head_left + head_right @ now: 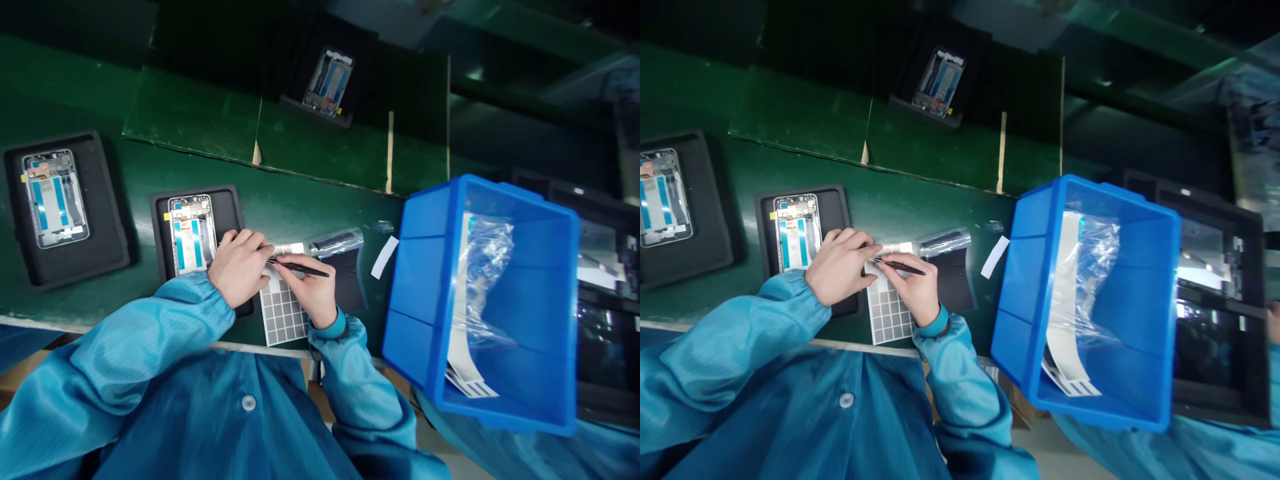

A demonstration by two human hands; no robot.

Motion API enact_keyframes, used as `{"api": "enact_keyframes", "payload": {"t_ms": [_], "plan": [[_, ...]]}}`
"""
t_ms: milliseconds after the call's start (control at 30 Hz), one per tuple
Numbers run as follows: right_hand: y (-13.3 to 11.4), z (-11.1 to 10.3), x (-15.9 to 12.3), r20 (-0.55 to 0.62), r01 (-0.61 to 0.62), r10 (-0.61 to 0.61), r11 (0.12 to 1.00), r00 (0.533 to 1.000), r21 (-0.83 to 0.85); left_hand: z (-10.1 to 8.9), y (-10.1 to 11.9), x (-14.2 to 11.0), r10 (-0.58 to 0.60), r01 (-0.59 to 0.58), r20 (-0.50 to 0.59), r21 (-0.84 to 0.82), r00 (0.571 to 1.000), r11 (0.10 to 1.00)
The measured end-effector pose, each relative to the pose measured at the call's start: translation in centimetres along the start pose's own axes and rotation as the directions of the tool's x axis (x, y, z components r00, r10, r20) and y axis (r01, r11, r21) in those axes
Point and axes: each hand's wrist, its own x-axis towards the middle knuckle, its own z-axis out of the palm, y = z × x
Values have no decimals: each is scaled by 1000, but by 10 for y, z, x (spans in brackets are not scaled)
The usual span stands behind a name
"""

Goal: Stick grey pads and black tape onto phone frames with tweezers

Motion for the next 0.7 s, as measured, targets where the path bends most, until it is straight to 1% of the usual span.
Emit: {"api": "enact_keyframes", "payload": {"t_ms": [133,233,333,433,500,567,700], "plan": [[-1,0,1,-6,13,-12,1000,1000,6,1,0,0,3,-3,-3,1,1000,1000],[-2,-3,0,-20,-5,6,1000,1000,27,2,0,1,-6,6,-4,-1,1000,1000],[-6,-10,-5,-74,-32,37,997,997,68,1,-1,0,-13,13,7,-9,1000,1000],[-13,-15,-10,-124,-36,46,996,991,85,-4,-8,-7,19,-21,-36,-65,999,998],[-17,-15,-11,-120,-28,36,997,992,72,-9,-15,-14,34,-44,-93,-103,995,994],[-17,-11,-10,-93,-25,28,999,995,42,-12,-19,-20,36,-49,-132,-95,991,994],[-6,0,-4,-51,-26,25,999,998,-20,-10,-17,-24,85,-81,-142,32,986,996]]}}
